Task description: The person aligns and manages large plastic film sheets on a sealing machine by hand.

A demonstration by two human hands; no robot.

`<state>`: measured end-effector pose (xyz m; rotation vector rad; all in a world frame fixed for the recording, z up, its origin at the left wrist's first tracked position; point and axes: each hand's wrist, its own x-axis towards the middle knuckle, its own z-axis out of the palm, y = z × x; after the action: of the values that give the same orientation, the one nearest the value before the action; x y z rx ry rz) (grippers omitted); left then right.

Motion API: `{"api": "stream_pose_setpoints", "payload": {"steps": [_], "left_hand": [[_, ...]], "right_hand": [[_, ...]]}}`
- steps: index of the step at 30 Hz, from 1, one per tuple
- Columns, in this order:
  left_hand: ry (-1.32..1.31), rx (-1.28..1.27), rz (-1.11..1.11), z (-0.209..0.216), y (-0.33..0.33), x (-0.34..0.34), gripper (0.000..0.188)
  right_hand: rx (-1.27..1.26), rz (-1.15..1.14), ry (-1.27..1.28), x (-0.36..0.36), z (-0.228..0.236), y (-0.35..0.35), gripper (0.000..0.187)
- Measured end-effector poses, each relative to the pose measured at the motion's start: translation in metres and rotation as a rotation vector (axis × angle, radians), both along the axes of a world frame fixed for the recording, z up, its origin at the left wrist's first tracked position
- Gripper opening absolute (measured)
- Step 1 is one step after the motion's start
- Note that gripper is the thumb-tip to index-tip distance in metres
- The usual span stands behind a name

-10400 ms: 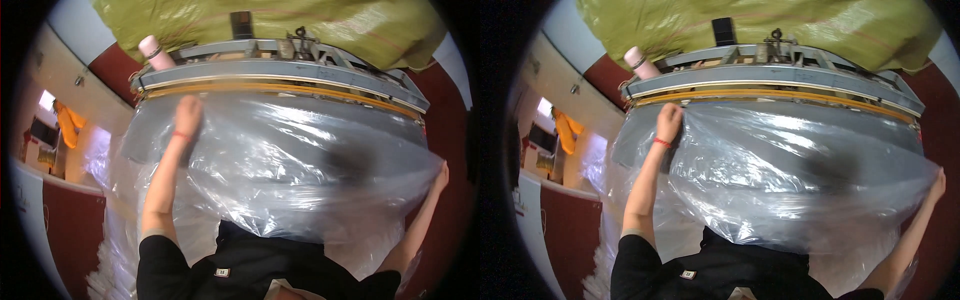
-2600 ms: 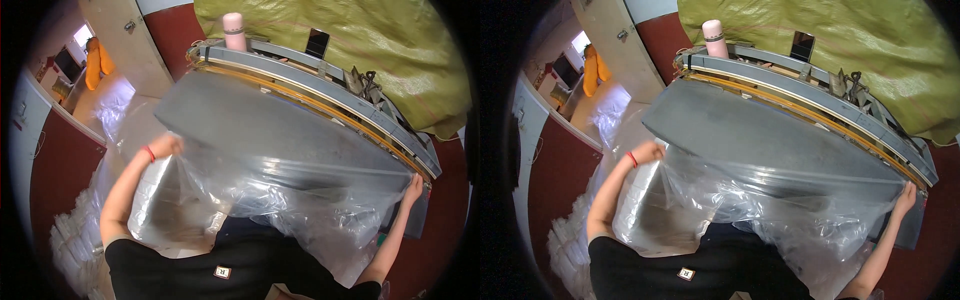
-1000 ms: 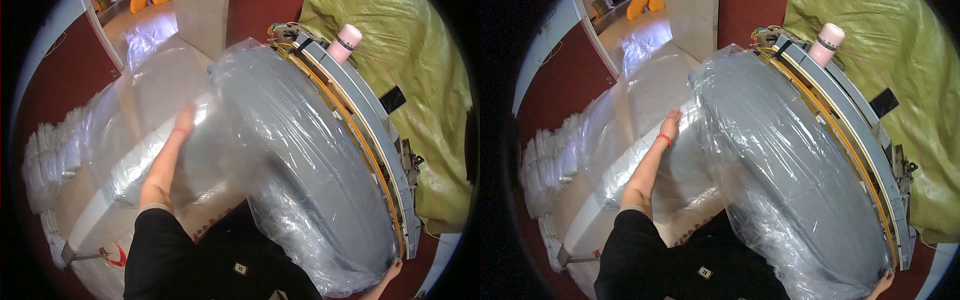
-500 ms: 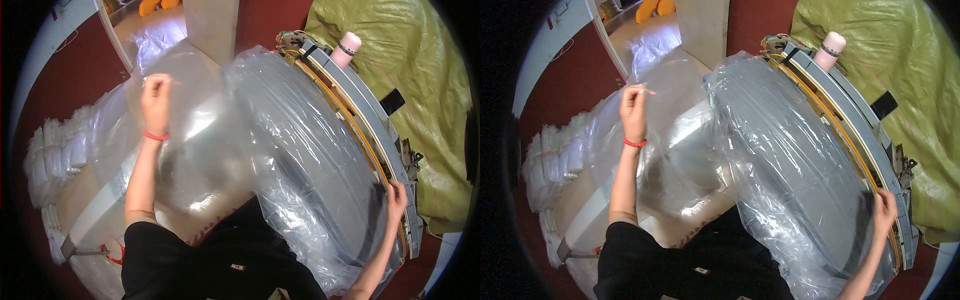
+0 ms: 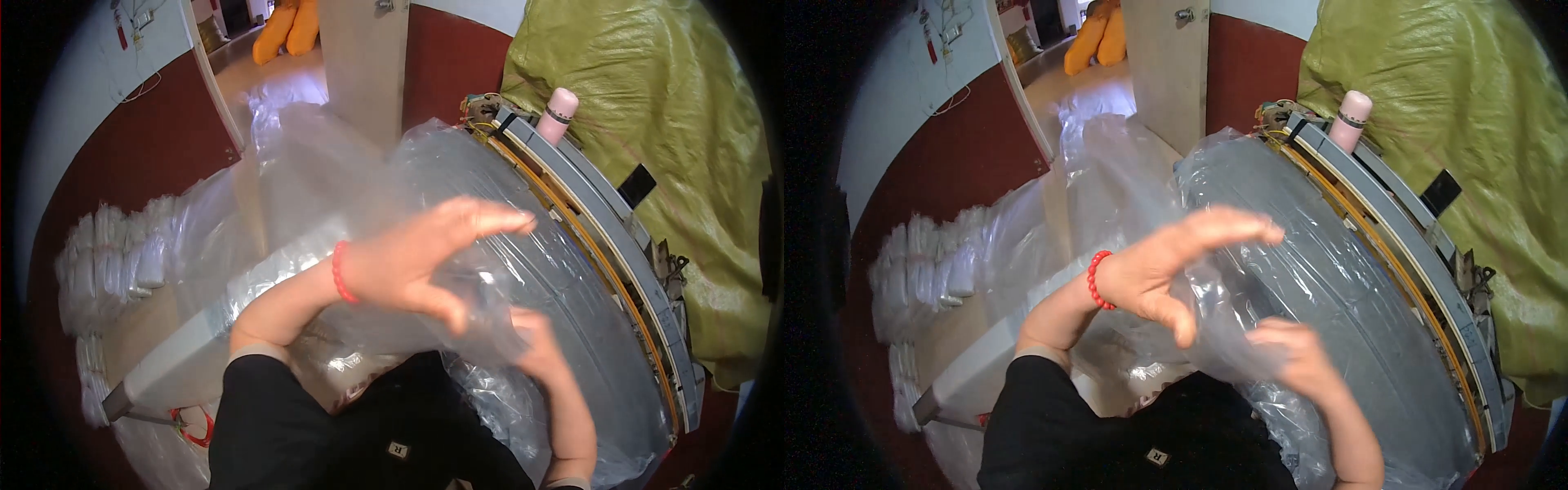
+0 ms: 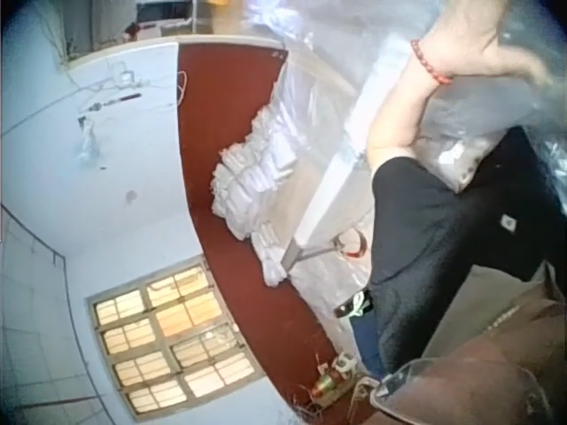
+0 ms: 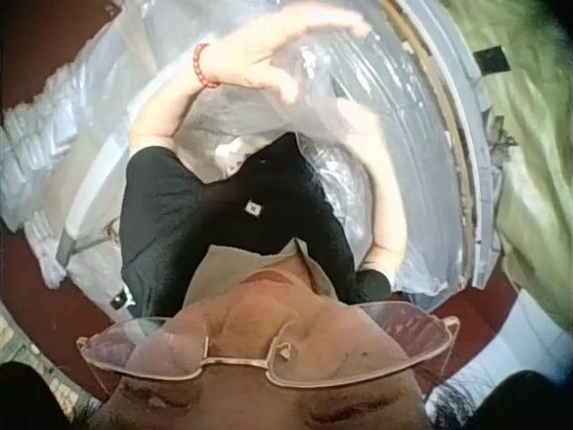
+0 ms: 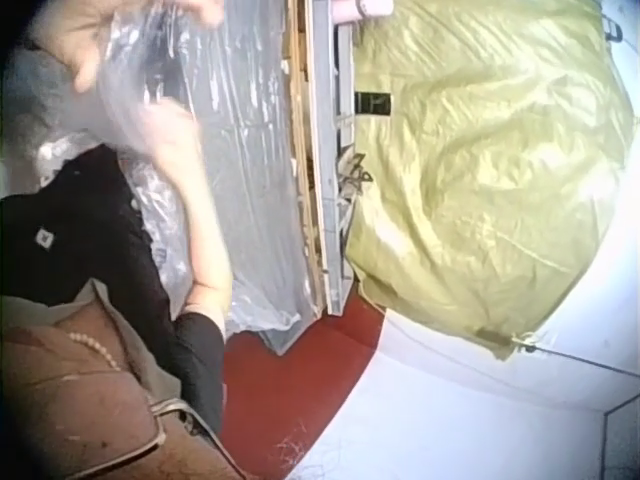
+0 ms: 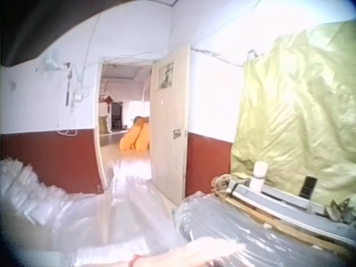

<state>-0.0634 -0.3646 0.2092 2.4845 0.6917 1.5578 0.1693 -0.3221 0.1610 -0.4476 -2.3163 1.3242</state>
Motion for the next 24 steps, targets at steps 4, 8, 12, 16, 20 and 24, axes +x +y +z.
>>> {"api": "stream_pose_setpoints", "payload": {"steps": [4,8,12,16,20,24], "left_hand": [[0.411,-0.483,0.060,-0.086,-0.001,-0.007,0.065],[0.527,-0.749,0.639,-0.120,0.027,-0.063,0.026],[-0.002,-0.100,1.233,-0.022,0.033,-0.139,0.027],[-0.032,0.760,1.405,0.060,-0.033,-0.166,0.031],[-0.284,0.316,1.118,-0.034,-0.068,-0.168,0.038],[1.436,-1.262,0.671,-0.179,-0.078,-0.128,0.048]], "right_hand": [[-0.199,-0.385,0.669,0.073,0.050,0.031,0.015],[0.034,-0.875,0.845,0.092,0.066,0.031,0.024],[0.827,-0.570,0.021,0.103,0.090,0.059,0.030],[1.233,-0.964,-0.081,0.133,0.094,0.085,0.017],[1.082,-1.238,0.316,0.180,0.077,0.075,0.011],[0.625,-1.035,0.271,0.212,0.040,0.042,0.013]]}}
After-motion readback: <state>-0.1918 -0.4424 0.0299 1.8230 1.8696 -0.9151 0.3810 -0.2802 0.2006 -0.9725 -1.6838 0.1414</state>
